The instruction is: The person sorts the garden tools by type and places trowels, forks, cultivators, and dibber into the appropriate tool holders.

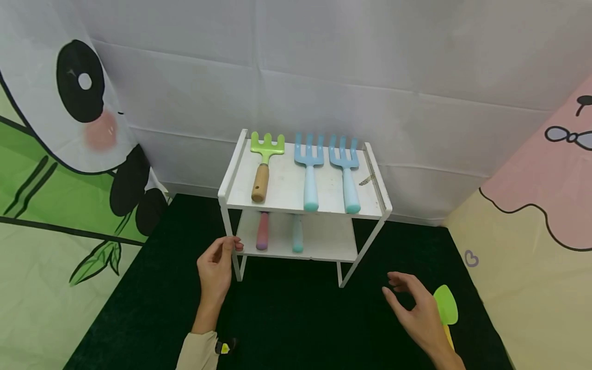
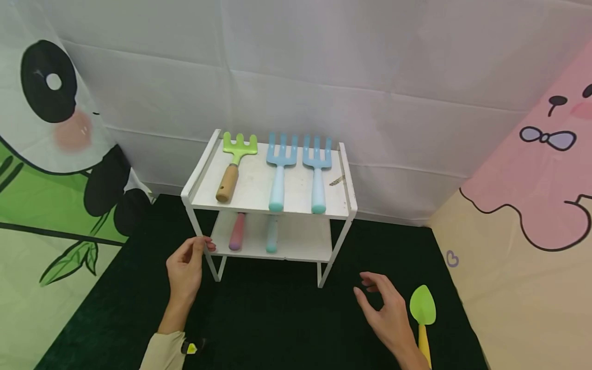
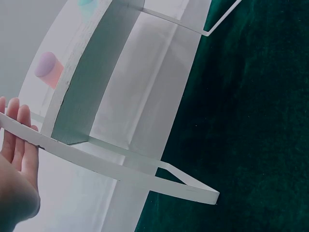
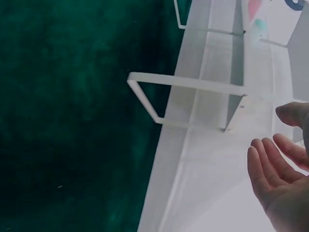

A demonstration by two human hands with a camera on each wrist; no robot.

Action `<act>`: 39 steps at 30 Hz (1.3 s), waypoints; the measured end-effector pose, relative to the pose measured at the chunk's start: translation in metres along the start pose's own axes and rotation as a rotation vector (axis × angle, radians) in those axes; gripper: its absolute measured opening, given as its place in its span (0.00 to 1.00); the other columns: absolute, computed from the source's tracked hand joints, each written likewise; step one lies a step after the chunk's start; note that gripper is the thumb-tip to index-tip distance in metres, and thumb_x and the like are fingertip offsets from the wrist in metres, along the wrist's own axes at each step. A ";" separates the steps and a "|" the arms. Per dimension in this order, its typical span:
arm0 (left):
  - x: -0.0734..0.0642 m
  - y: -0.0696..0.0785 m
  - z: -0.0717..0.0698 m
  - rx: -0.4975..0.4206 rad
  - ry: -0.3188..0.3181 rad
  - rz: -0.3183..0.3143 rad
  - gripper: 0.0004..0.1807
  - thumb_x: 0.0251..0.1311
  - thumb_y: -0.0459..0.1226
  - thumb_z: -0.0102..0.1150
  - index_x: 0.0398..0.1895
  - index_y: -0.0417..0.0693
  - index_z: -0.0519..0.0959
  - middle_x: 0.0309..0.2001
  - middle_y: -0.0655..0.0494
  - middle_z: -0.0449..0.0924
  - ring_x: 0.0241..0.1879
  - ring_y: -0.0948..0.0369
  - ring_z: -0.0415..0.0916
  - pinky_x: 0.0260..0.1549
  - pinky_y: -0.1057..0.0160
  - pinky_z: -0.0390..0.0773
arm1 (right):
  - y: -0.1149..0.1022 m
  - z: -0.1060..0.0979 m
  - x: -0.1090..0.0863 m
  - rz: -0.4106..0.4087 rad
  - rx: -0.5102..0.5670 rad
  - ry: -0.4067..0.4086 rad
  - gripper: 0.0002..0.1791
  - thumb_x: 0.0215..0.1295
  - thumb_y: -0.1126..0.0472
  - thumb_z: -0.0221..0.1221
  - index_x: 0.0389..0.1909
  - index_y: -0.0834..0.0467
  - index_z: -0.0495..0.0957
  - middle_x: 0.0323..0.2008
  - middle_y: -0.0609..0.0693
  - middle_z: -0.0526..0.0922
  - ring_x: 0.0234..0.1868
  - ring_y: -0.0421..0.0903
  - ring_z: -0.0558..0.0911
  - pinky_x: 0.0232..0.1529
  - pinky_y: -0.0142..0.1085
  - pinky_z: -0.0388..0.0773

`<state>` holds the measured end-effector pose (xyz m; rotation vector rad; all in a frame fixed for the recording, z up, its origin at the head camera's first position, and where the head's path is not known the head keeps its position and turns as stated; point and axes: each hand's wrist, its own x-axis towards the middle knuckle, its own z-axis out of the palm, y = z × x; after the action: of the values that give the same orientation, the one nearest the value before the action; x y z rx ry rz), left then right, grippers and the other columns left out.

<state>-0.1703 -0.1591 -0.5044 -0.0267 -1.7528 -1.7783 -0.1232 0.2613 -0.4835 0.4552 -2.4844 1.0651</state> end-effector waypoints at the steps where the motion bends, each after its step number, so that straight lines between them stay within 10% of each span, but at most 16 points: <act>1: 0.000 0.000 0.000 -0.001 0.000 -0.001 0.12 0.77 0.30 0.51 0.41 0.32 0.84 0.36 0.42 0.86 0.37 0.64 0.83 0.47 0.72 0.80 | 0.003 0.000 -0.003 0.017 -0.006 -0.005 0.19 0.64 0.71 0.69 0.55 0.59 0.79 0.48 0.46 0.83 0.46 0.45 0.83 0.49 0.23 0.76; 21: -0.003 0.035 0.006 0.033 -0.004 -0.014 0.13 0.77 0.29 0.50 0.40 0.26 0.82 0.34 0.39 0.85 0.36 0.66 0.82 0.46 0.75 0.78 | 0.048 -0.028 -0.052 0.310 -0.184 -0.114 0.20 0.73 0.59 0.64 0.61 0.60 0.75 0.53 0.54 0.82 0.46 0.41 0.80 0.45 0.30 0.81; 31: -0.001 0.005 0.002 0.021 0.003 -0.027 0.12 0.77 0.29 0.50 0.40 0.31 0.83 0.35 0.41 0.85 0.37 0.65 0.82 0.47 0.73 0.79 | 0.068 -0.043 -0.071 0.547 -0.215 -0.202 0.23 0.73 0.61 0.63 0.63 0.69 0.72 0.55 0.67 0.80 0.49 0.57 0.82 0.46 0.38 0.84; 39: -0.001 0.002 0.000 0.006 -0.007 -0.012 0.12 0.77 0.31 0.51 0.41 0.34 0.84 0.36 0.44 0.86 0.37 0.64 0.82 0.47 0.72 0.80 | 0.081 -0.049 -0.086 0.567 -0.275 -0.132 0.22 0.68 0.64 0.65 0.57 0.72 0.75 0.48 0.68 0.82 0.42 0.59 0.84 0.37 0.37 0.85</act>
<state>-0.1689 -0.1587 -0.5030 -0.0201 -1.7659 -1.7834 -0.0727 0.3629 -0.5432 -0.2905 -2.9057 0.8732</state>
